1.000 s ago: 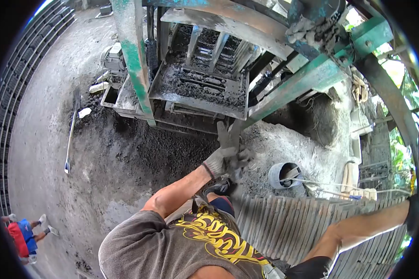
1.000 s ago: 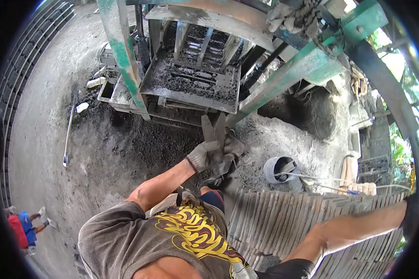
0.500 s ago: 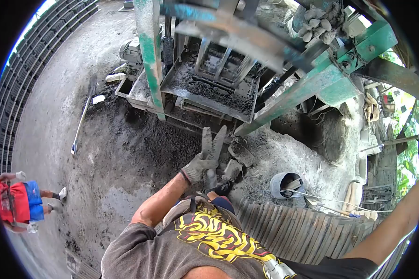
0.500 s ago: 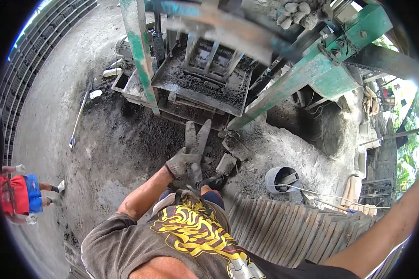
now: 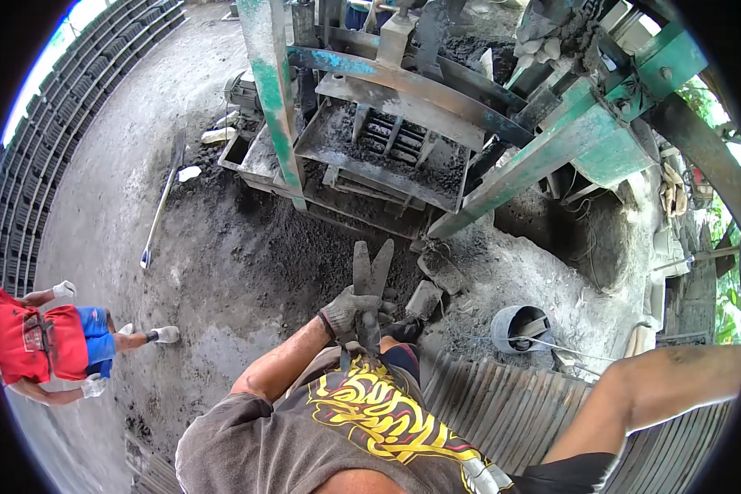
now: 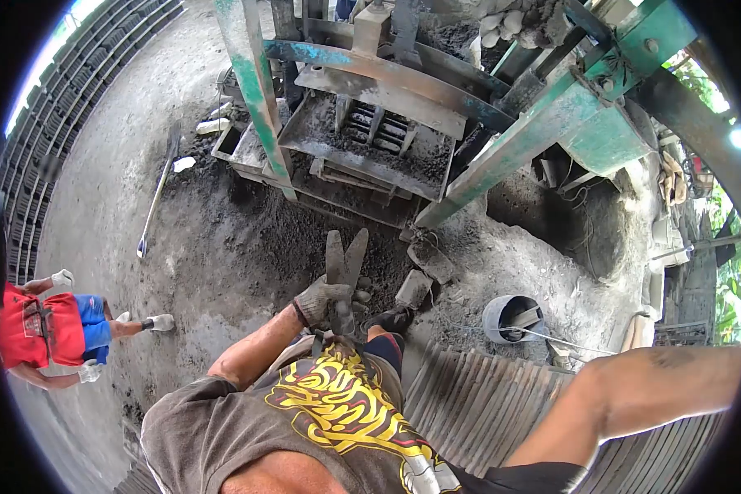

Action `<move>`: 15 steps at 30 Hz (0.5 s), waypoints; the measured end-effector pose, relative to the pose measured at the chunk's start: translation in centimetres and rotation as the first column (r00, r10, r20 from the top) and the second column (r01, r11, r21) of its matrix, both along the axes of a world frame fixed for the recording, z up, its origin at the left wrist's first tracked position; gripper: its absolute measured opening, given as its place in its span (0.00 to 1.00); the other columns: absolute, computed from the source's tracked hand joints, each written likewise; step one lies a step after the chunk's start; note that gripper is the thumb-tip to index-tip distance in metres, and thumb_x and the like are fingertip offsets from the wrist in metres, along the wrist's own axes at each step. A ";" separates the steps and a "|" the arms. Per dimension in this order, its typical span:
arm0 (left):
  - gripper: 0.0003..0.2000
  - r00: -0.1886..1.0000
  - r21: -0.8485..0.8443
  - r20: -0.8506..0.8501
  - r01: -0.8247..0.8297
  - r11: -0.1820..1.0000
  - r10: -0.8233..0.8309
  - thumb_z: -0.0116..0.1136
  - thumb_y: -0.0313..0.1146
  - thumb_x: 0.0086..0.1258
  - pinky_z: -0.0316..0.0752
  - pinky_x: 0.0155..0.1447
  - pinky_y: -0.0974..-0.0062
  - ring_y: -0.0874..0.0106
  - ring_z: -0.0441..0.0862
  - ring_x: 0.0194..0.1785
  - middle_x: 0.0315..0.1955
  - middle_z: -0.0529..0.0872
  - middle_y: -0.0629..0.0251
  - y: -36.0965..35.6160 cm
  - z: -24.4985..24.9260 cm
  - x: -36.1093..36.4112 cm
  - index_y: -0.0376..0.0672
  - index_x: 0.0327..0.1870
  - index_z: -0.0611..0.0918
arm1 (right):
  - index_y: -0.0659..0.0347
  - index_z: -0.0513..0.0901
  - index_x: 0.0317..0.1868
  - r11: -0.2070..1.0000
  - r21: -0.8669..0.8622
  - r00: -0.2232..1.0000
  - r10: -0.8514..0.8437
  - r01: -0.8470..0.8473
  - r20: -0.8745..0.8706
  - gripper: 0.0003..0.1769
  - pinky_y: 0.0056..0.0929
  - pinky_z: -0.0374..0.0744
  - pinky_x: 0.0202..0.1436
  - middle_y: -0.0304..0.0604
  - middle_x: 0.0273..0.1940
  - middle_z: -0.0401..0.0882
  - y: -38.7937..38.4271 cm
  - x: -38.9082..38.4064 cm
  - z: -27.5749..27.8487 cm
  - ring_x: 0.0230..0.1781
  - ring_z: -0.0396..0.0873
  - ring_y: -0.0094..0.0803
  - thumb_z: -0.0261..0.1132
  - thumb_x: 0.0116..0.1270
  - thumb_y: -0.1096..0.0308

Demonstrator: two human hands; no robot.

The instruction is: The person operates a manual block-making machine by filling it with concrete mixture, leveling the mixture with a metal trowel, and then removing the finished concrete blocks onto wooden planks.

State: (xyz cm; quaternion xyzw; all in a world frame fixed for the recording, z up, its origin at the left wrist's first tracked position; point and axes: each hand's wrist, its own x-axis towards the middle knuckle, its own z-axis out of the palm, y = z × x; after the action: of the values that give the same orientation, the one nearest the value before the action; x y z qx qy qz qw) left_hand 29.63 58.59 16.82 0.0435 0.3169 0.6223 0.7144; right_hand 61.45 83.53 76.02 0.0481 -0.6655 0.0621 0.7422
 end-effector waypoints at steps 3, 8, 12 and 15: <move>0.28 1.000 -0.014 -0.017 0.013 1.000 -0.013 0.64 0.31 0.66 0.84 0.44 0.70 0.66 0.87 0.43 0.44 0.87 0.58 2.4 -0.4 -0.1 0.34 0.67 0.71 | 0.46 0.78 0.37 0.997 -0.019 0.935 0.066 -0.077 -0.349 0.10 0.37 0.76 0.39 0.31 0.24 0.70 -2.8 -2.2 -5.7 0.26 0.72 0.27 0.56 0.73 0.54; 0.27 0.998 0.025 -0.035 -0.048 0.999 0.049 0.64 0.30 0.66 0.84 0.43 0.70 0.66 0.87 0.41 0.44 0.87 0.59 7.8 -0.1 1.3 0.34 0.66 0.72 | 0.42 0.74 0.34 0.976 0.117 0.962 0.153 -0.183 0.225 0.12 0.29 0.70 0.36 0.24 0.22 0.65 -0.5 4.9 -8.2 0.23 0.69 0.21 0.56 0.75 0.51; 0.27 0.991 0.038 0.017 -0.135 0.990 0.134 0.64 0.31 0.66 0.85 0.45 0.68 0.65 0.87 0.42 0.44 0.87 0.57 10.5 2.0 3.6 0.33 0.66 0.71 | 0.56 0.78 0.38 0.548 0.480 0.659 -0.747 0.684 -0.086 0.09 0.36 0.74 0.33 0.34 0.21 0.68 1.2 2.9 -1.7 0.23 0.71 0.27 0.62 0.70 0.59; 0.28 0.982 0.129 0.077 -0.183 0.975 0.174 0.64 0.30 0.66 0.84 0.52 0.65 0.65 0.86 0.47 0.48 0.85 0.55 12.0 3.2 5.3 0.33 0.67 0.70 | 0.58 0.78 0.37 0.852 0.275 0.892 -0.450 0.445 -0.045 0.10 0.37 0.75 0.33 0.36 0.22 0.70 2.4 -0.5 4.9 0.24 0.73 0.30 0.61 0.70 0.60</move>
State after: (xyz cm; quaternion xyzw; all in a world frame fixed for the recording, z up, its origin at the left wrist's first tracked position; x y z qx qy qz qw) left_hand 34.95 70.54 20.01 0.0428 0.2529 0.7050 0.6612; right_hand 60.98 85.93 80.93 -0.0049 -0.6683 -0.2057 0.7149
